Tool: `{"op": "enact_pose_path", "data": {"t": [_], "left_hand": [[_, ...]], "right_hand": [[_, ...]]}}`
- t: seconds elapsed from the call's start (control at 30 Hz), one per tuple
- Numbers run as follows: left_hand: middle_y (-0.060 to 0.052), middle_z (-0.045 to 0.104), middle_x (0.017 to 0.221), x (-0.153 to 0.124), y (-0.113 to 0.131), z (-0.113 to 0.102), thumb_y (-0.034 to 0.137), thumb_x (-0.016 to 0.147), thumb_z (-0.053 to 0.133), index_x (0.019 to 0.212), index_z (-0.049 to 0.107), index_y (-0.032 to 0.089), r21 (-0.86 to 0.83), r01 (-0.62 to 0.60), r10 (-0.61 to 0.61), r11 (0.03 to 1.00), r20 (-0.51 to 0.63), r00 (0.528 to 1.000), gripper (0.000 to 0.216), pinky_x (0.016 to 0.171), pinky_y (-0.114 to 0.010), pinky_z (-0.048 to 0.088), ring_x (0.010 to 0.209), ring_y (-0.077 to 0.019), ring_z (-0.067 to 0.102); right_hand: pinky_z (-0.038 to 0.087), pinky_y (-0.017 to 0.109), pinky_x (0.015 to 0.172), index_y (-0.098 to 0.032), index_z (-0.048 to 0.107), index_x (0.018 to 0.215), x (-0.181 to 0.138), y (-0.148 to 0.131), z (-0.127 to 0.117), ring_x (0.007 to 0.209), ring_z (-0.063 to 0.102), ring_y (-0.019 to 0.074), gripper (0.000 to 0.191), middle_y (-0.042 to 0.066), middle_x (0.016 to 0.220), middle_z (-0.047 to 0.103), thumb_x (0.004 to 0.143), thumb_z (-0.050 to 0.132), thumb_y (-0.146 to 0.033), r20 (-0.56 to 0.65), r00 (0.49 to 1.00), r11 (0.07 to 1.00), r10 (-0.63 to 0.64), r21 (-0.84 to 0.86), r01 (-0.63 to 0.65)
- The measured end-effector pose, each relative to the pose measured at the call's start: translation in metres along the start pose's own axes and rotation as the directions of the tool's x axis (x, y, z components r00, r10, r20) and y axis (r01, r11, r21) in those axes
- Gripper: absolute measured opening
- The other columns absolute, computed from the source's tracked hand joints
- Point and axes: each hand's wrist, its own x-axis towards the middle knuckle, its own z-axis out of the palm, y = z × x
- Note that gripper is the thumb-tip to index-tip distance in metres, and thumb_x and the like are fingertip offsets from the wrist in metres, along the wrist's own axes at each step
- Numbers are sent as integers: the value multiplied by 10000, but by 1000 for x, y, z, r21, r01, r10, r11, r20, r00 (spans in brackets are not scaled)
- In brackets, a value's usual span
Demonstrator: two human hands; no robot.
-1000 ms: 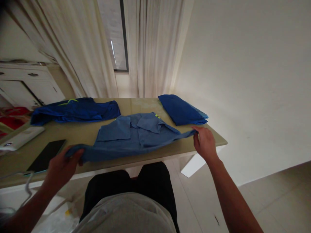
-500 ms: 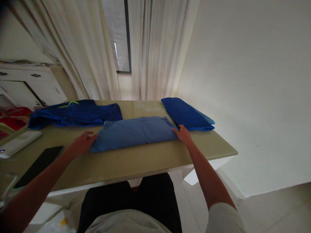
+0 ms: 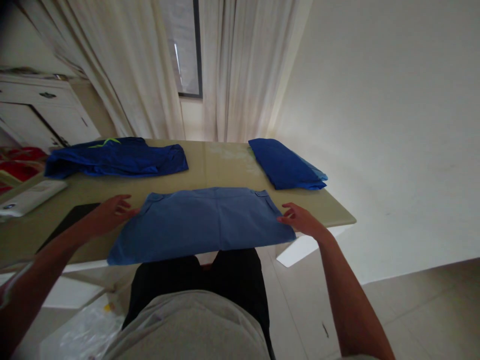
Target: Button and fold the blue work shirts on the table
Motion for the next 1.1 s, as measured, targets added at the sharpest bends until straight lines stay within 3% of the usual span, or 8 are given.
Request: {"op": "enact_pose_path", "data": {"t": [0.13, 0.23, 0.37, 0.53, 0.77, 0.87, 0.97, 1.1], "left_hand": [[-175, 636, 1415, 43, 40, 32, 671, 827, 529, 1379, 579, 126, 197, -301, 293, 933, 72, 953, 778, 1097, -470, 464, 1294, -347, 597], [-161, 719, 1230, 64, 63, 49, 681, 799, 565, 1214, 686, 178, 345, -379, 315, 859, 228, 921, 664, 1029, -501, 467, 1176, -371, 645], [-102, 727, 983, 73, 64, 43, 687, 836, 551, 990, 703, 208, 300, -442, 350, 845, 315, 882, 525, 871, -402, 493, 947, -305, 670], [-117, 684, 1068, 88, 56, 34, 726, 821, 548, 1026, 677, 199, 250, -430, 392, 867, 188, 900, 581, 975, -413, 496, 1019, -308, 653], [-173, 641, 1406, 112, 72, 60, 664, 751, 590, 1281, 658, 182, 159, -377, 321, 912, 293, 901, 719, 1160, -461, 418, 1297, -353, 601], [-153, 717, 1282, 116, 98, 69, 682, 744, 618, 1196, 703, 202, 119, -345, 285, 931, 352, 892, 665, 1060, -438, 501, 1184, -348, 678], [-139, 762, 1145, 120, 123, 71, 631, 676, 710, 1048, 758, 208, 176, -354, 226, 919, 500, 836, 565, 979, -439, 540, 1096, -368, 709], [-99, 748, 1245, 128, 145, 65, 568, 669, 764, 1157, 763, 235, 122, -382, 206, 916, 673, 710, 591, 1024, -438, 531, 1174, -374, 685]], "right_hand": [[450, 522, 1122, -212, 628, 1403, 68, -44, 34, 1337, 576, 365, 624, 166, 1414, 646, 878, 712, -539, -209, 926, 934, -315, -240, 263], [410, 518, 1161, -225, 606, 1441, 115, -69, 55, 1348, 573, 340, 624, 154, 1446, 633, 893, 721, -500, -73, 912, 885, -403, -284, 369], [496, 418, 1041, -190, 711, 1277, 138, -73, 53, 1150, 689, 309, 487, 135, 1245, 743, 875, 766, -459, 99, 918, 885, -384, -244, 396], [512, 394, 974, -183, 746, 1176, 149, -69, 34, 1068, 710, 305, 373, 121, 1141, 770, 915, 725, -450, 49, 945, 898, -322, -300, 322], [481, 423, 1079, -165, 636, 1402, 175, -97, 49, 1244, 640, 315, 656, 164, 1408, 652, 867, 758, -524, 234, 896, 884, -378, -197, 424], [523, 396, 1003, -166, 674, 1351, 185, -111, 55, 1162, 676, 318, 722, 153, 1323, 701, 759, 849, -541, 332, 887, 889, -322, -215, 404], [546, 341, 906, -186, 718, 1291, 187, -121, 53, 1093, 707, 311, 755, 121, 1251, 742, 659, 908, -552, 442, 864, 889, -241, -256, 379], [539, 278, 753, -178, 790, 1129, 171, -123, 38, 956, 745, 275, 590, 72, 1075, 798, 673, 888, -539, 627, 760, 904, -168, -209, 372]]}}
